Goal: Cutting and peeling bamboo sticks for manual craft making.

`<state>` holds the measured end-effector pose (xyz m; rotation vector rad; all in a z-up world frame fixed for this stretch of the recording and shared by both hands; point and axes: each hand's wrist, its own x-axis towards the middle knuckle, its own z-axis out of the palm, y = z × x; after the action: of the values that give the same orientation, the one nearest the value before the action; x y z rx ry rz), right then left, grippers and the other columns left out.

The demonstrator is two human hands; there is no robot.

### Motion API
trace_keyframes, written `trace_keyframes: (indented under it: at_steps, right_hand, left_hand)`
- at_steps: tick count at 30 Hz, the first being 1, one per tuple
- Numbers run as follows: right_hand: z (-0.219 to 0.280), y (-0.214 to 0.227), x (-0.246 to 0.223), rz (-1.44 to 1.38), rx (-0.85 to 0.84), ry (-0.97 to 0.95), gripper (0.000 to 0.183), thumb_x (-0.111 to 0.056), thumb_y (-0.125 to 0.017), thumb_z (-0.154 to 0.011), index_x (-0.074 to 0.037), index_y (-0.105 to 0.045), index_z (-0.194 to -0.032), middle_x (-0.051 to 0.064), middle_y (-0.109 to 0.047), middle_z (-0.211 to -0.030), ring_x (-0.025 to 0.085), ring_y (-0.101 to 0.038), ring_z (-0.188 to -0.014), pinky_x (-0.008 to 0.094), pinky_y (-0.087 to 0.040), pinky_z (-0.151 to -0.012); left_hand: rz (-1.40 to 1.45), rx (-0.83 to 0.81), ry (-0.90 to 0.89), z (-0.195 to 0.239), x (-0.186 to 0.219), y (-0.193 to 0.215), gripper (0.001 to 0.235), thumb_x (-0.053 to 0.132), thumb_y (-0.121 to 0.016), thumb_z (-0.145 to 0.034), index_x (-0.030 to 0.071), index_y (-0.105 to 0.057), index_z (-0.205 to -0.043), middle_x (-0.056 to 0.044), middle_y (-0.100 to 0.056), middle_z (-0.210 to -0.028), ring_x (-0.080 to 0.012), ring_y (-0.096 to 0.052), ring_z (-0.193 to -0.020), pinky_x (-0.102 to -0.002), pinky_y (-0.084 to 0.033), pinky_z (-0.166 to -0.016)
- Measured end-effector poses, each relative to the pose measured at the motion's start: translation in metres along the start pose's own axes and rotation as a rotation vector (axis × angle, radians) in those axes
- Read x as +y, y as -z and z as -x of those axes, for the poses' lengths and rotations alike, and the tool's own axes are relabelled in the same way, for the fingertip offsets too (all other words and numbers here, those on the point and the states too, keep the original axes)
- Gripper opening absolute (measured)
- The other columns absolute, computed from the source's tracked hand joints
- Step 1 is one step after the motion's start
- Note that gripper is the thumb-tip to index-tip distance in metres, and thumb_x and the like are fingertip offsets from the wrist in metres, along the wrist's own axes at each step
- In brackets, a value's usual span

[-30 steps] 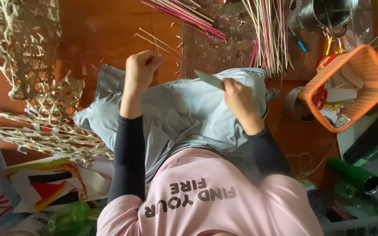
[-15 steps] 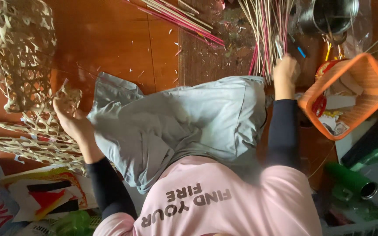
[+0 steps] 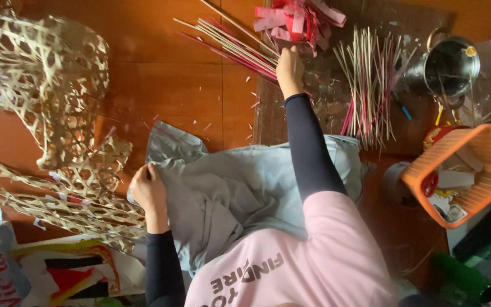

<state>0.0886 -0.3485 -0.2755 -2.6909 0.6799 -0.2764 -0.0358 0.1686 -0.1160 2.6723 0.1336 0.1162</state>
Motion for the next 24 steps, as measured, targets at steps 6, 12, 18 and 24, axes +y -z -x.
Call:
trace_keyframes:
  at_steps: [6, 12, 18, 24]
  right_hand:
    - [-0.001, -0.026, 0.005, 0.061, 0.148, -0.052, 0.008, -0.007, -0.067, -0.088, 0.001, -0.068, -0.089, 0.027, -0.067, -0.101, 0.037, -0.070, -0.088, 0.044, -0.057, -0.073]
    - [0.121, 0.077, -0.059, -0.835, 0.007, -0.246, 0.015, -0.019, -0.068, -0.098, -0.006, -0.069, -0.089, 0.002, -0.066, -0.066, 0.011, -0.061, -0.047, 0.027, -0.046, -0.044]
    - [0.253, 0.111, -0.071, -1.096, -0.443, -0.272, 0.009, -0.016, -0.073, -0.094, -0.009, -0.071, -0.088, -0.003, -0.066, -0.070, 0.003, -0.057, -0.055, 0.022, -0.043, -0.047]
    - [0.298, 0.148, -0.081, -1.076, -0.579, -0.298, 0.009, -0.012, -0.075, -0.095, -0.004, -0.069, -0.096, -0.001, -0.062, -0.072, 0.004, -0.053, -0.056, 0.022, -0.040, -0.048]
  left_hand:
    - [0.030, -0.020, -0.008, -0.006, 0.008, 0.000, 0.026, 0.025, -0.064, -0.104, 0.004, -0.076, -0.100, -0.018, -0.074, -0.096, -0.0382, -0.069, -0.087, -0.046, -0.053, -0.076]
    - [-0.072, -0.081, -0.105, -0.010, 0.009, 0.000, 0.025, 0.023, -0.064, -0.105, 0.002, -0.074, -0.096, -0.016, -0.074, -0.094, -0.0369, -0.069, -0.089, -0.047, -0.052, -0.081]
    - [0.715, -0.168, -0.123, -0.039, 0.082, -0.001, 0.033, 0.016, -0.064, -0.106, 0.002, -0.062, -0.136, -0.016, -0.070, -0.129, -0.0210, -0.068, -0.119, -0.033, -0.055, -0.096]
    - [1.503, -0.216, -0.015, -0.066, 0.164, 0.029, 0.035, 0.011, -0.056, -0.110, 0.003, -0.054, -0.144, -0.014, -0.073, -0.125, -0.0189, -0.072, -0.111, -0.031, -0.061, -0.095]
